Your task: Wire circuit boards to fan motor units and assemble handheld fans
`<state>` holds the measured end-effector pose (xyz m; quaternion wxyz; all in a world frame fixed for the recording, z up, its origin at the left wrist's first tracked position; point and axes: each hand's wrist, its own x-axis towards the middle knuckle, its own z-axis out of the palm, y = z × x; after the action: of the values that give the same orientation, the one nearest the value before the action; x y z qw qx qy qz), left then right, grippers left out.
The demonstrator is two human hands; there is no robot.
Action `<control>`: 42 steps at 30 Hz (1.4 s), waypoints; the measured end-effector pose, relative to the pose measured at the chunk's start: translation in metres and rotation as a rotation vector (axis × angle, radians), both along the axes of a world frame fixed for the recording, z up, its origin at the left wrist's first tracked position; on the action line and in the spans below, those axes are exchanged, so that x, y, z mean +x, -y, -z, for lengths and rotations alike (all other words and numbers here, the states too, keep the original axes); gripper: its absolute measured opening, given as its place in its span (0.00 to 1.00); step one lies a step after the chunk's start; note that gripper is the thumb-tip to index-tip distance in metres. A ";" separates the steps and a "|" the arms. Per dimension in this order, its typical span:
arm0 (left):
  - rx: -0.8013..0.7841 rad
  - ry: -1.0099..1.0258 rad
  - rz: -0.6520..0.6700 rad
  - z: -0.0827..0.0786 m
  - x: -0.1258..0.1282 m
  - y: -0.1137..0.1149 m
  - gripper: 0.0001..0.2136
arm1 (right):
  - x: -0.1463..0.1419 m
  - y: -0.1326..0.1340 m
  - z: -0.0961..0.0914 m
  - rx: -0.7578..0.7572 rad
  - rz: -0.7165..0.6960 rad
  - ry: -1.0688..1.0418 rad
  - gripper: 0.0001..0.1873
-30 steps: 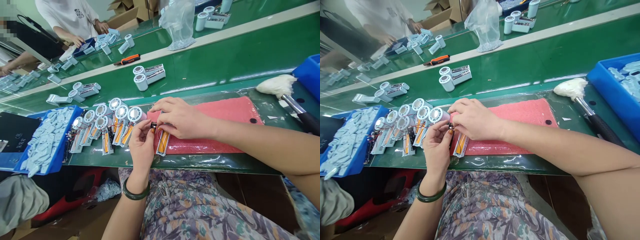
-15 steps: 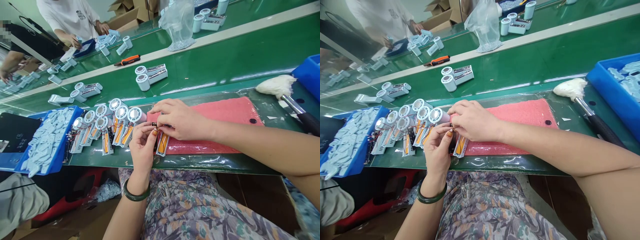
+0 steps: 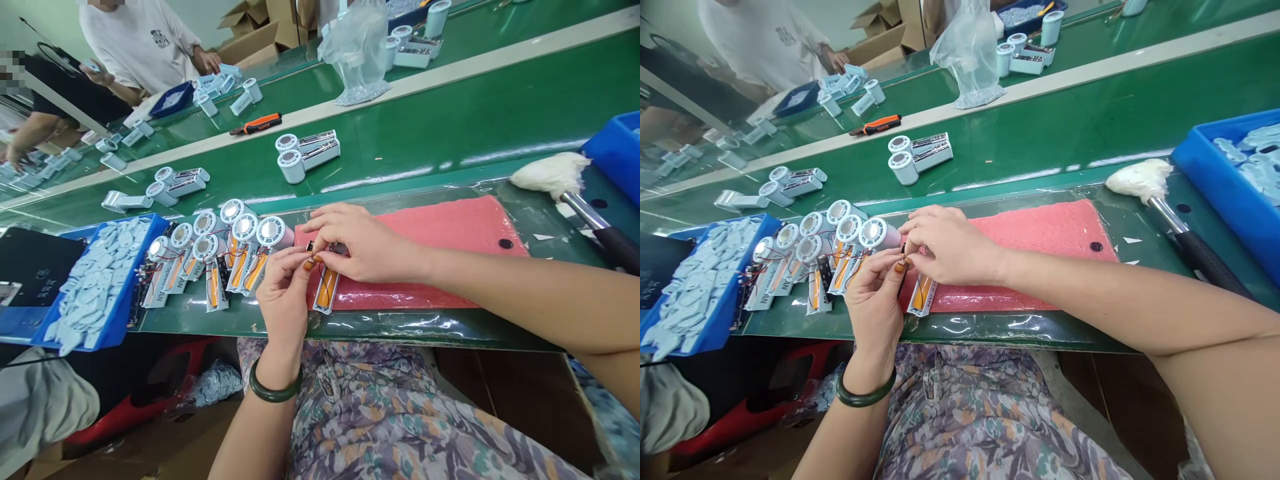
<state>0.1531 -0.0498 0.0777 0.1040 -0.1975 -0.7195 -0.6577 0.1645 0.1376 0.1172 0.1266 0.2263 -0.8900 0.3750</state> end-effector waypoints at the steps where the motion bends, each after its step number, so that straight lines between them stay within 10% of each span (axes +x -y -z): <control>1: 0.034 0.034 0.007 0.000 0.000 -0.001 0.02 | 0.000 0.000 0.001 -0.027 0.013 -0.010 0.07; 7: 0.115 0.299 0.040 -0.004 0.004 -0.005 0.15 | 0.001 -0.001 0.005 -0.095 0.153 -0.139 0.05; 20: 0.055 0.199 -0.035 -0.008 0.006 -0.011 0.11 | 0.001 0.000 0.004 0.391 0.213 -0.358 0.08; 42: -0.167 -0.043 -0.109 -0.010 0.008 -0.010 0.10 | -0.002 -0.002 0.007 0.290 0.194 -0.363 0.08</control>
<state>0.1612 -0.0399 0.0878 0.1382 -0.1801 -0.7791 -0.5844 0.1620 0.1396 0.1104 0.2859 0.2190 -0.9148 0.1827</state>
